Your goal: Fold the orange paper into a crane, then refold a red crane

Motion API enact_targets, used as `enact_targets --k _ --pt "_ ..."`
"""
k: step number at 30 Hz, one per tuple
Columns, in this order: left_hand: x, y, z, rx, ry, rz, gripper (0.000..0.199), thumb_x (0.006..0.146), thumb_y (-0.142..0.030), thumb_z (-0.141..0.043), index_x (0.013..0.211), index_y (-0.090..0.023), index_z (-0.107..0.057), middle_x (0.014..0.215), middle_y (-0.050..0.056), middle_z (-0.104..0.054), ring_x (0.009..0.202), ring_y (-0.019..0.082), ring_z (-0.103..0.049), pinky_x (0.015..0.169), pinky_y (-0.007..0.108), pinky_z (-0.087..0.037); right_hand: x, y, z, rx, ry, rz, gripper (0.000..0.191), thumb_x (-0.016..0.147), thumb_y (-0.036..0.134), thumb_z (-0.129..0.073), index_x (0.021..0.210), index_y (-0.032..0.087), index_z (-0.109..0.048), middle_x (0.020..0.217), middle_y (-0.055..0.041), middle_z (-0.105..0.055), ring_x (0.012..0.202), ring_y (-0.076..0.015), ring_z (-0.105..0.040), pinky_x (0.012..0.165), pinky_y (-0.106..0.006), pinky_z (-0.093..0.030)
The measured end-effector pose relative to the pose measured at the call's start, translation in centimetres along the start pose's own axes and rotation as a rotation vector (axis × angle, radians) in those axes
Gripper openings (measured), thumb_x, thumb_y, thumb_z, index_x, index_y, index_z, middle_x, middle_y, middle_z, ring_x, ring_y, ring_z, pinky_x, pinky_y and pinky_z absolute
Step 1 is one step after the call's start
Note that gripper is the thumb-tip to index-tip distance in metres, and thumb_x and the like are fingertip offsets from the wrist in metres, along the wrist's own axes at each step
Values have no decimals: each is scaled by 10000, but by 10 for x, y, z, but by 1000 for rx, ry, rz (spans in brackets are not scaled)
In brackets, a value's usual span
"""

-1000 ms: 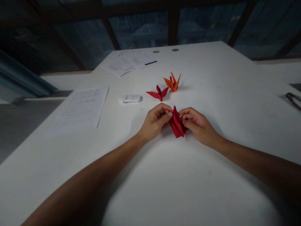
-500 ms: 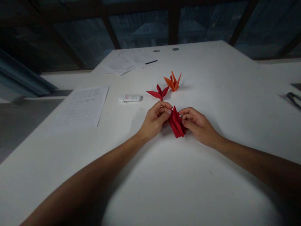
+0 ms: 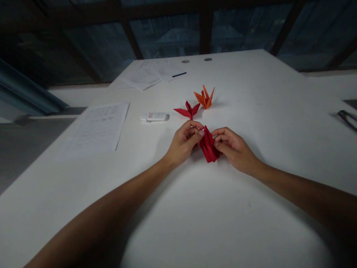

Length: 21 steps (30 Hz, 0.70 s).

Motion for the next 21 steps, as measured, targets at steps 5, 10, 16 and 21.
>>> enact_targets --k 5,10,16,21 --pt "1 -1 -1 -39 8 -8 286 877 -357 -748 1024 -192 -567 678 -60 -576 559 75 -495 554 204 -417 0 2 1 -2 -16 -5 191 910 211 -612 1098 234 -588 824 21 -655 676 -141 -610 658 -298 -509" --pt "1 0 -1 -14 -13 -19 328 878 -387 -751 1069 -204 -555 719 -62 -579 559 71 -506 547 200 -427 0 1 0 1 -18 -11 187 915 216 -617 1098 235 -582 827 21 -655 688 -141 -621 647 -288 -506" --pt "0 -3 -3 47 5 -51 357 912 -441 -718 1129 -208 -558 711 -50 -576 595 90 -539 569 213 -441 2 3 5 18 -81 36 233 918 236 -625 1140 243 -555 806 48 -622 648 -121 -587 597 -268 -478" --pt "-2 -4 -5 40 48 -53 592 869 -355 -782 1354 -239 -462 868 -15 -654 649 96 -600 600 228 -472 3 3 8 30 -124 44 268 918 276 -635 1160 236 -529 876 29 -670 614 -114 -608 567 -270 -481"
Point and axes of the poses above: each hand's wrist, its own x-axis towards the middle knuckle, its own z-axis out of the back of the hand, y = z × x, the point moved 8 cm from there along x, towards the middle knuckle
